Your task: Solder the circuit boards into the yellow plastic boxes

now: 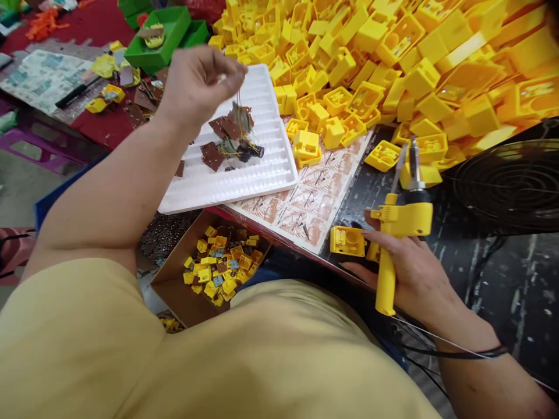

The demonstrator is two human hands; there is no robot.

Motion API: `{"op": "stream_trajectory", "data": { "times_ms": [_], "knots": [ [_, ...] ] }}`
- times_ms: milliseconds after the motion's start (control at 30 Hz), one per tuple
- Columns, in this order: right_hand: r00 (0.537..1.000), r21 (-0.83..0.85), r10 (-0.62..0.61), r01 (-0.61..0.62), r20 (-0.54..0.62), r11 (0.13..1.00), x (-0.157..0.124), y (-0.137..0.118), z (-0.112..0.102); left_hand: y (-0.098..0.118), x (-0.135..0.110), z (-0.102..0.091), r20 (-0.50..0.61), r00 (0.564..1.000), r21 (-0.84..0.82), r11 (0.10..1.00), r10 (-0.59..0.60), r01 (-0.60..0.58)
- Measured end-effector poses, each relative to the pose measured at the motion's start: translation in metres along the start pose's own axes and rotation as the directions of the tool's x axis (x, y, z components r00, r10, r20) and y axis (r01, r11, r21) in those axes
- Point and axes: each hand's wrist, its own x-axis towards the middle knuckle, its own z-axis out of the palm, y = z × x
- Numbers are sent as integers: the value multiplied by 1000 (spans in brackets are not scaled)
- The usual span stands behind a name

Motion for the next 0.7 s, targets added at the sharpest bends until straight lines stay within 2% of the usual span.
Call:
{"op": "stream_trajectory", "data": {
  "times_ms": [67,100,200,267,300,367,400,467,533,700],
  "knots": [
    [1000,18,-17,17,4,1000,1,-1,2,13,18,11,-63,996,-263,961,67,-82],
    [1000,28,-26,25,10,999,3,-2,2,22,25,18,-59,995,-347,933,83,-98],
    [1000,23,-12,12,-3,1000,6,-3,5,55,28,50,63,998,-446,895,25,6],
    [998,-20,47,-48,-43,999,5,-3,6,73,12,77,205,979,-442,893,16,78],
    [994,-45,85,-88,-69,995,3,-2,6,80,1,91,328,944,-406,908,37,106],
    [983,-78,146,-155,-112,985,-1,0,6,87,-28,115,564,821,-261,962,88,77],
    [979,-82,163,-173,-120,982,-3,1,6,88,-42,126,630,771,-146,989,94,-2],
    [978,-74,167,-177,-126,981,-6,1,5,87,-66,142,673,733,31,986,101,-164],
    [977,-59,147,-157,-152,986,-6,-1,1,84,-81,151,672,736,113,971,82,-211],
    [944,-30,134,-150,-303,988,-6,-14,-32,86,-86,156,643,766,126,988,-11,-92]
  ]
}}
